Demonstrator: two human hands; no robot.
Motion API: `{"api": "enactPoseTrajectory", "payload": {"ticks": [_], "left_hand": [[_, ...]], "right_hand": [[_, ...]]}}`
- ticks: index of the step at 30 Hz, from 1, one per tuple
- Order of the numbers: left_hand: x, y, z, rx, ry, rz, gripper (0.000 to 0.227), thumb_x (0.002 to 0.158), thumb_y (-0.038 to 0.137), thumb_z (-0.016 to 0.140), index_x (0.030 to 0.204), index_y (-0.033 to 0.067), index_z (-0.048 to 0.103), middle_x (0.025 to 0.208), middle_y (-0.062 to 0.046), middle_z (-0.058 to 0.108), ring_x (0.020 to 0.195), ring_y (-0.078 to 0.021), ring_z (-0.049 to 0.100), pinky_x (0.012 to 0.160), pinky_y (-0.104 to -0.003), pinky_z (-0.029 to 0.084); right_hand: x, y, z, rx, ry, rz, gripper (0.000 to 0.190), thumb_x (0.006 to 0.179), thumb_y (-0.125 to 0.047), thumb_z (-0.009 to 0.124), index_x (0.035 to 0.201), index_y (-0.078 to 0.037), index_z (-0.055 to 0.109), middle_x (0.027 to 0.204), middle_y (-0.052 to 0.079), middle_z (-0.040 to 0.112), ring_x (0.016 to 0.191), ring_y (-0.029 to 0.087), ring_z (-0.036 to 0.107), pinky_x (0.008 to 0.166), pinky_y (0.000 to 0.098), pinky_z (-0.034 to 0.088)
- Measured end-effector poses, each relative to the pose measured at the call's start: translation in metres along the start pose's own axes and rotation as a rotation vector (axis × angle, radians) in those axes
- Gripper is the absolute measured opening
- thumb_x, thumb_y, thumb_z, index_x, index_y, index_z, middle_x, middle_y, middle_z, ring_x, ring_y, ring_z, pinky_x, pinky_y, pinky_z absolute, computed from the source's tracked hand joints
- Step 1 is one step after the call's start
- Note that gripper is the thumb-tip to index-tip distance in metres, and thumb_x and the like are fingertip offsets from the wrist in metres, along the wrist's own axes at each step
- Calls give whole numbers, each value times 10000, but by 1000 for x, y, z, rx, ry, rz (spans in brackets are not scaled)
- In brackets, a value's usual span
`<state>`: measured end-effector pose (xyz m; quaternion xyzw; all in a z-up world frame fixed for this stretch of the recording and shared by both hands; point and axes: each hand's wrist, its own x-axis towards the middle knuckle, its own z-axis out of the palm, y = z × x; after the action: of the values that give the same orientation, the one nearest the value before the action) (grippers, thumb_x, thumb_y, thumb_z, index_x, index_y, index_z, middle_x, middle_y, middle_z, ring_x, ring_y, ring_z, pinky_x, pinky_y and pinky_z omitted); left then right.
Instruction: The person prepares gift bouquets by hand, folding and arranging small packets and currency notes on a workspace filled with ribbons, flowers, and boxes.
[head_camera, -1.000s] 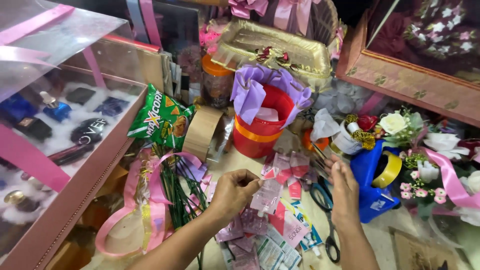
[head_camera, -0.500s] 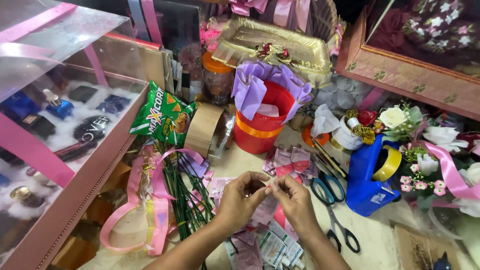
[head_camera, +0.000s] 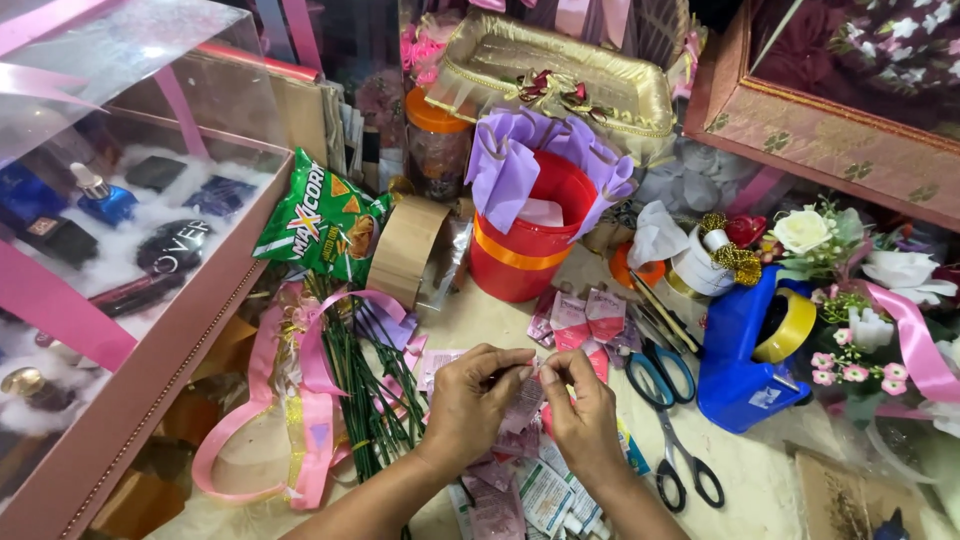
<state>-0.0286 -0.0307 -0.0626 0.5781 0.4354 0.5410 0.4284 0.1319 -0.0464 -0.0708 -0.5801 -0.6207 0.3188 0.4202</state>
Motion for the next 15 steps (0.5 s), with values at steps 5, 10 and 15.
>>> {"api": "enactPoseTrajectory", "payload": {"ticks": [5, 10, 15], "left_hand": [[2, 12, -3, -32, -102, -274, 122, 880, 74, 759, 977, 109, 824, 908, -26, 804, 744, -103, 707, 650, -235, 601], [5, 17, -7, -150, -208, -445, 112, 895, 101, 751, 993, 74, 799, 970, -65, 820, 905, -161, 770, 858, -291, 655], [5, 17, -12, -361, -252, -403, 347, 894, 219, 710, 1211, 86, 762, 1170, -90, 799, 1113, -186, 737, 998, -317, 585]], "right_hand": [[-1, 3, -3, 5, -86, -26, 176, 1019, -278, 530, 925, -130, 541, 677, 11, 557, 451, 88, 419, 452, 304, 363], [-1, -2, -6, 158, -118, -60, 186, 1000, -244, 530, 877, -122, 599, 769, 10, 606, 636, 114, 468, 614, 299, 424], [3, 9, -1, 214, 16, 0, 168, 1000, -226, 568, 877, -115, 594, 774, 15, 559, 721, 135, 482, 651, 285, 428]]}}
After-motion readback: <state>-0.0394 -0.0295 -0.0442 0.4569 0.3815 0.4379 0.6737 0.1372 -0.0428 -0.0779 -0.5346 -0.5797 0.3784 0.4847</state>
